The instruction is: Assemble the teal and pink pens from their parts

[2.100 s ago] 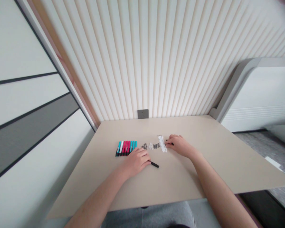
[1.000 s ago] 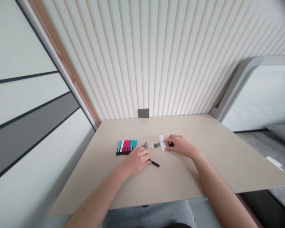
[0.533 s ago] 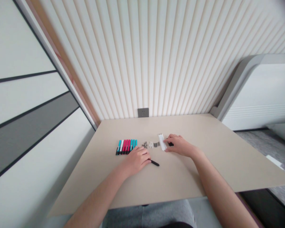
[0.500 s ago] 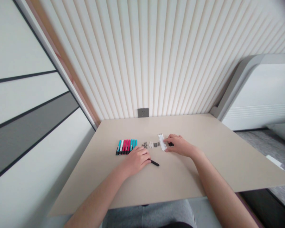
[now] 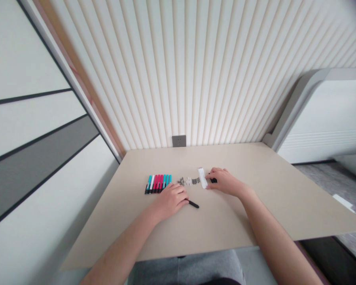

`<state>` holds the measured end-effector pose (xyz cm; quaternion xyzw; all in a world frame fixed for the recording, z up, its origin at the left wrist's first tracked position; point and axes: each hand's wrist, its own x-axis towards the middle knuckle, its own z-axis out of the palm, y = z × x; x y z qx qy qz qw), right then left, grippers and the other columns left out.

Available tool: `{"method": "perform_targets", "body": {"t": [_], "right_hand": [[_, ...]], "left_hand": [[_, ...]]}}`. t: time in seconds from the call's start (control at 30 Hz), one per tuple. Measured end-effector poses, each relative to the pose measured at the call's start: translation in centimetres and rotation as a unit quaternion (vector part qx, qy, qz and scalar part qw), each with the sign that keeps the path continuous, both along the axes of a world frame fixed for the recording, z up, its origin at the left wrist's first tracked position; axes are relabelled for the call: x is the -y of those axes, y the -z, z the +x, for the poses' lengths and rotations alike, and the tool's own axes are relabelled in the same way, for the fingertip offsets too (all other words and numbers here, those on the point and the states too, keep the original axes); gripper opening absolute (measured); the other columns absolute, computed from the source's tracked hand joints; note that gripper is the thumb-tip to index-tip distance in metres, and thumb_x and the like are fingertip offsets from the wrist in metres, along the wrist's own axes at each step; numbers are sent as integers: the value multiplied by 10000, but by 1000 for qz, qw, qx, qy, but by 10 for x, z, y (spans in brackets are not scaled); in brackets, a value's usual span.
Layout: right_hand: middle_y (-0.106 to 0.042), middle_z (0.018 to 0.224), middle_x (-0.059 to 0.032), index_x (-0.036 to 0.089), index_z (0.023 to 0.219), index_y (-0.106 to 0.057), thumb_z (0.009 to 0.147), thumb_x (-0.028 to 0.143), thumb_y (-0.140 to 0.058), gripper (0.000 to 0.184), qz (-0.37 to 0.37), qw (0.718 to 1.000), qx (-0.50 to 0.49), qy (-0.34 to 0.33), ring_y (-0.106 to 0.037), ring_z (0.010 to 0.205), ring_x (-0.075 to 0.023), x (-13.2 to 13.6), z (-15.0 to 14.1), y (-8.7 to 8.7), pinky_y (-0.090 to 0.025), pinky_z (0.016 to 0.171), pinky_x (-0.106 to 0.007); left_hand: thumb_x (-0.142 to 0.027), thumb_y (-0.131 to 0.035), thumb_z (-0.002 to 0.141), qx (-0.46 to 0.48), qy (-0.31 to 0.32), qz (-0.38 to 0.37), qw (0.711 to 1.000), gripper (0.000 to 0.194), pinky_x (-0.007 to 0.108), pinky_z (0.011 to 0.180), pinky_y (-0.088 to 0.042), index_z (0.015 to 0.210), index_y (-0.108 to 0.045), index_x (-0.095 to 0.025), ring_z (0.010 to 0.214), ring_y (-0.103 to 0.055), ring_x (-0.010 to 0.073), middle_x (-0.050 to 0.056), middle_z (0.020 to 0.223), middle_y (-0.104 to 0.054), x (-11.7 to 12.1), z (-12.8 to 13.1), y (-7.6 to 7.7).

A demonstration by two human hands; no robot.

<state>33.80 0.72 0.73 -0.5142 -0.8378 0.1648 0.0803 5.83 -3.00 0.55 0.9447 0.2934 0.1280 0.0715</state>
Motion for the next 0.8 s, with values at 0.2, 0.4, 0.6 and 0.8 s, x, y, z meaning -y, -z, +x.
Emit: {"method": "perform_targets", "body": {"t": [0.2,0.4,0.6,0.8], "right_hand": [[-645,996,-65,254,1105,-690,819,462,-668,354,34,999,-32,3,-588,962,-231,1,0,-5,-370,903,-352],[-667,920,-56,229,1015,-716,895,433,-579,273,42,986,-130,-93,-604,866,-188,13,-21,-12,-433,811,-291],[-656,845,-58,191,972,-722,912,348,-566,230,40,977,-135,-162,-606,820,-178,22,-46,-7,-430,789,-284],[-640,855,-49,199,998,-694,926,280,-534,194,29,968,-180,-172,-594,840,-164,25,-59,-5,-431,788,-266]], "left_hand": [[-271,-557,937,4,4,-1,1000,118,321,802,-377,913,-639,-190,908,-556,182,27,923,-634,-1,-2,-1],[-252,-542,946,0,-13,28,1000,144,313,773,-381,874,-645,-182,861,-560,175,31,875,-630,-3,-1,2],[-249,-542,944,24,-69,55,996,138,316,771,-398,876,-628,-166,858,-563,184,36,873,-621,-3,-1,0],[-252,-517,954,84,-105,57,989,153,326,794,-437,877,-626,-177,871,-578,189,43,886,-635,-5,-3,0]]}}
